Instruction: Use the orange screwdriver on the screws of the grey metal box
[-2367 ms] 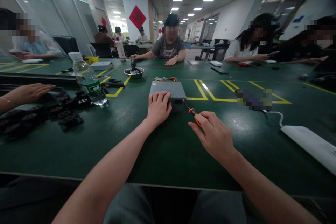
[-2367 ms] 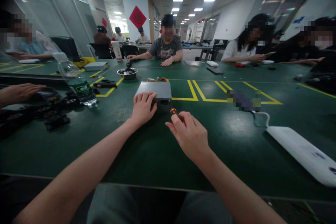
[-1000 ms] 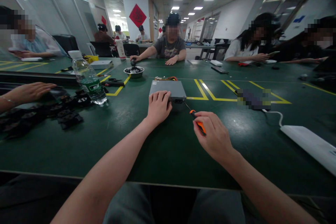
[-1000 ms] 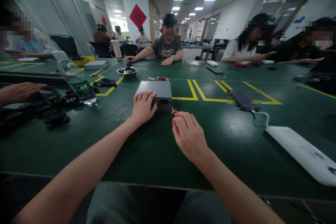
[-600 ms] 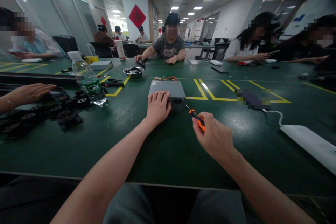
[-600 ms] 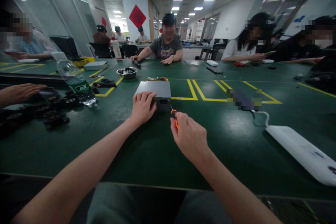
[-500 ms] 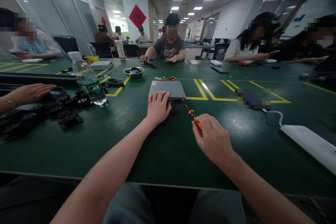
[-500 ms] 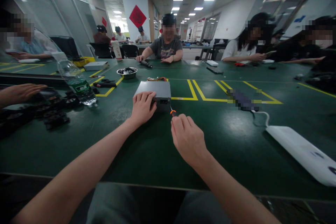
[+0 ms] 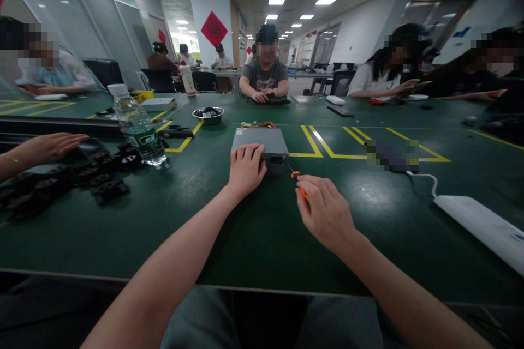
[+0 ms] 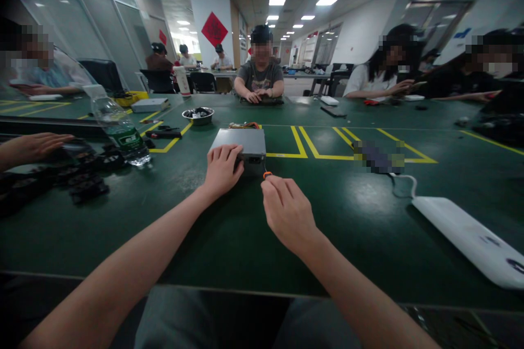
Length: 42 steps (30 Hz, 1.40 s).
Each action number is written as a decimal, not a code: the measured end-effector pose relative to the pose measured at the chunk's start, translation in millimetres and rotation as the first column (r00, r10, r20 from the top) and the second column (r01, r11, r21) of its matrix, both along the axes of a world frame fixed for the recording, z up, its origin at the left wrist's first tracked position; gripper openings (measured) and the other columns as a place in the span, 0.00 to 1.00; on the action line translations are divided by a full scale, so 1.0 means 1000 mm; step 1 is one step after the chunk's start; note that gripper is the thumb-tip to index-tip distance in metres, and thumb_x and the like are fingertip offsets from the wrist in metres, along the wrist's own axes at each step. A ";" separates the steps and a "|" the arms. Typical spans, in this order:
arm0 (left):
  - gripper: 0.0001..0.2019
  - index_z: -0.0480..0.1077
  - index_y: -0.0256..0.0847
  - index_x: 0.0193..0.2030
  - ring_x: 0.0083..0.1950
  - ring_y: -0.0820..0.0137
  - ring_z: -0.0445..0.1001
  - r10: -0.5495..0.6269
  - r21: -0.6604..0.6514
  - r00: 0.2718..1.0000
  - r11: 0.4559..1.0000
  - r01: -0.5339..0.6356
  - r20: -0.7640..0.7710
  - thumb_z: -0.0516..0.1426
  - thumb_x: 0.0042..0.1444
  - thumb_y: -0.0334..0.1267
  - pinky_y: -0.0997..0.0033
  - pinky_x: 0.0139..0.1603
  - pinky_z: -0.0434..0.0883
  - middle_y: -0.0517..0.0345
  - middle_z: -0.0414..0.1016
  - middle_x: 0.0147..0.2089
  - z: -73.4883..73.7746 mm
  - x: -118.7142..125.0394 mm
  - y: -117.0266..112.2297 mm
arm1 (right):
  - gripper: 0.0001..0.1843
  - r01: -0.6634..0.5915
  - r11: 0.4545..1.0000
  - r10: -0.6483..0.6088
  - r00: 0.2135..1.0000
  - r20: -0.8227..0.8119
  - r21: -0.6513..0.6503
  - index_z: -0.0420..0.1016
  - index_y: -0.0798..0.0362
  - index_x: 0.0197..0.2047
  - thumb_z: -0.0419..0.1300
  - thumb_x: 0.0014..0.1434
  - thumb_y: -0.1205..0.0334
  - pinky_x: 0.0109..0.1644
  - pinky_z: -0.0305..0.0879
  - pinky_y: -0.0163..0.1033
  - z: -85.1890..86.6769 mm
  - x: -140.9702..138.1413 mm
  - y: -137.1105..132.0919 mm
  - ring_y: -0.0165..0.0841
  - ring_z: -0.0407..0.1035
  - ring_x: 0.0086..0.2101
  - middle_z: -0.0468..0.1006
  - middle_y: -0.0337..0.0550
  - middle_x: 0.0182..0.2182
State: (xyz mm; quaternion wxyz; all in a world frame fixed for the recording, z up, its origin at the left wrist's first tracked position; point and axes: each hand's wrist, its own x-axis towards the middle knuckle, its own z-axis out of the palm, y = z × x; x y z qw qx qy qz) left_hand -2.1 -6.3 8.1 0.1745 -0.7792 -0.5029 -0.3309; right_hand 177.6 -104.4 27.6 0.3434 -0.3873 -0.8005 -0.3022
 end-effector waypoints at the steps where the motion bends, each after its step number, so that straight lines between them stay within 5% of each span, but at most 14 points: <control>1: 0.18 0.61 0.41 0.55 0.56 0.59 0.59 0.001 0.002 1.000 1.000 -0.001 0.001 0.50 0.57 0.37 0.57 0.56 0.55 0.51 0.65 0.54 0.000 0.000 0.000 | 0.09 -0.022 1.000 0.022 1.000 0.010 -0.009 0.64 0.58 0.41 0.52 0.55 0.73 0.42 0.64 0.38 -0.001 0.000 0.000 0.34 0.65 0.38 0.72 0.50 0.38; 8: 0.18 0.61 0.41 0.55 0.56 0.59 0.59 -0.001 0.004 1.000 1.000 0.001 0.011 0.50 0.57 0.38 0.57 0.55 0.55 0.51 0.65 0.54 0.000 0.000 0.000 | 0.09 0.180 0.983 -0.182 0.979 -0.090 -0.032 0.66 0.55 0.42 0.52 0.59 0.60 0.26 0.59 0.31 0.004 0.006 -0.001 0.28 0.66 0.29 0.72 0.46 0.36; 16: 0.18 0.61 0.42 0.55 0.55 0.59 0.59 0.014 0.001 1.000 1.000 -0.014 0.020 0.49 0.58 0.40 0.57 0.55 0.55 0.51 0.65 0.54 0.000 0.002 0.000 | 0.11 -0.060 0.998 0.060 0.998 -0.019 -0.015 0.61 0.56 0.43 0.52 0.55 0.72 0.42 0.64 0.38 -0.004 -0.002 0.001 0.34 0.66 0.39 0.73 0.49 0.39; 20: 0.18 0.61 0.42 0.55 0.55 0.58 0.58 0.029 -0.001 0.999 1.000 -0.029 0.022 0.50 0.58 0.41 0.57 0.55 0.55 0.51 0.65 0.54 -0.001 0.002 0.001 | 0.04 0.013 0.999 -0.016 0.997 -0.069 -0.042 0.65 0.55 0.36 0.55 0.56 0.64 0.40 0.64 0.37 0.000 -0.001 0.000 0.33 0.67 0.38 0.71 0.50 0.40; 25: 0.17 0.62 0.42 0.54 0.55 0.58 0.59 0.024 0.001 1.000 1.000 -0.024 0.019 0.50 0.58 0.41 0.57 0.55 0.55 0.51 0.65 0.54 -0.001 0.002 0.001 | 0.10 0.188 0.982 -0.189 0.981 -0.037 -0.015 0.67 0.55 0.41 0.52 0.60 0.59 0.26 0.55 0.31 0.005 0.006 0.001 0.26 0.64 0.24 0.70 0.39 0.26; 35: 0.17 0.62 0.43 0.54 0.55 0.58 0.59 0.024 -0.009 0.999 1.000 -0.024 0.027 0.49 0.58 0.41 0.56 0.54 0.55 0.50 0.65 0.53 0.001 0.002 0.001 | 0.05 0.036 0.991 -0.033 0.999 0.025 -0.129 0.67 0.55 0.32 0.51 0.56 0.67 0.35 0.60 0.36 -0.002 -0.001 -0.004 0.33 0.65 0.34 0.71 0.48 0.34; 42: 0.17 0.62 0.42 0.54 0.54 0.57 0.59 0.026 -0.014 1.000 1.000 -0.026 0.018 0.49 0.58 0.41 0.56 0.54 0.56 0.51 0.65 0.54 0.001 0.002 0.000 | 0.13 0.248 0.964 -0.256 0.963 -0.086 -0.094 0.66 0.56 0.43 0.49 0.61 0.57 0.23 0.49 0.32 0.004 0.006 -0.002 0.26 0.62 0.21 0.70 0.36 0.22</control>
